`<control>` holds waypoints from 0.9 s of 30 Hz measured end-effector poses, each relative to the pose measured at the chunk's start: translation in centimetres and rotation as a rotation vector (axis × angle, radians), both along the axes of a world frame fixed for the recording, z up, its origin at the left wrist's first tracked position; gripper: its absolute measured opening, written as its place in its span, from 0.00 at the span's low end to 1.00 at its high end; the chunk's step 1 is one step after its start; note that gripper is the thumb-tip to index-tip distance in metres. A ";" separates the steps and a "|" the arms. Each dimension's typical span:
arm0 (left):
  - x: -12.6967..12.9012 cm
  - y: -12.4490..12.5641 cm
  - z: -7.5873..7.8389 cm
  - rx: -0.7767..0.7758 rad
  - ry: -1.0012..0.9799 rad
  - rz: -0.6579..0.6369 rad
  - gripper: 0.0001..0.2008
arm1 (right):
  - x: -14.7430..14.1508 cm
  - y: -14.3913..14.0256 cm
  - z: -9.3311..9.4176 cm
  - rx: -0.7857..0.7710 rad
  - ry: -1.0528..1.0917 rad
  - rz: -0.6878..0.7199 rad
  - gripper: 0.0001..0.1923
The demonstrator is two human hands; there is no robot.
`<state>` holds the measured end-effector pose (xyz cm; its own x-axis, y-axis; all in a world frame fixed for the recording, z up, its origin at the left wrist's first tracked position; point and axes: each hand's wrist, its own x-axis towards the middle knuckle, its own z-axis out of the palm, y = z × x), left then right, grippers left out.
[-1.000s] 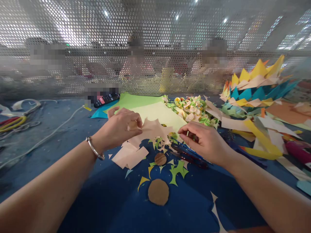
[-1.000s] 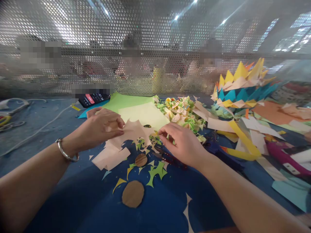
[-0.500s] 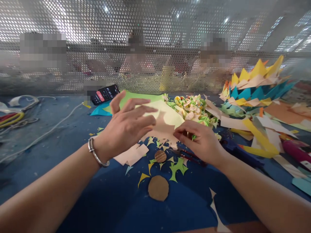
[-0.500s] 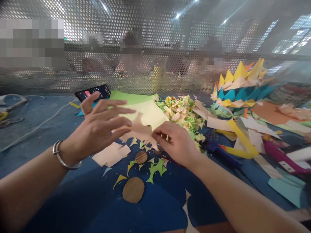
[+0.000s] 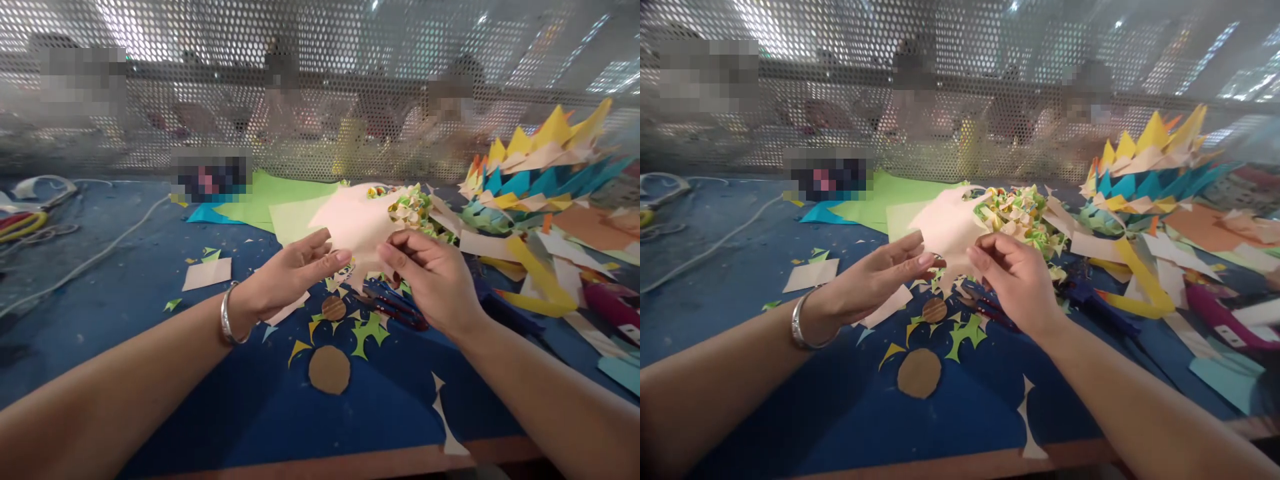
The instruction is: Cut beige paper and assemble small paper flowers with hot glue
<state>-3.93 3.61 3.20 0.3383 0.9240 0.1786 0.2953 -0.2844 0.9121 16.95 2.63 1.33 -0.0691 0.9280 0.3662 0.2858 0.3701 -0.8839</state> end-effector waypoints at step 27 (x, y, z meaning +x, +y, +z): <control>1.4 0.0 -1.8 -0.592 -0.712 0.181 0.12 | -1.5 -2.6 0.8 0.083 -0.411 0.395 0.05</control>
<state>-2.54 3.66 1.38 0.1725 0.9583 -0.2277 -0.3926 0.2789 0.8764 15.50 0.05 2.15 -0.5563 0.7723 0.3068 0.4257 0.5819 -0.6929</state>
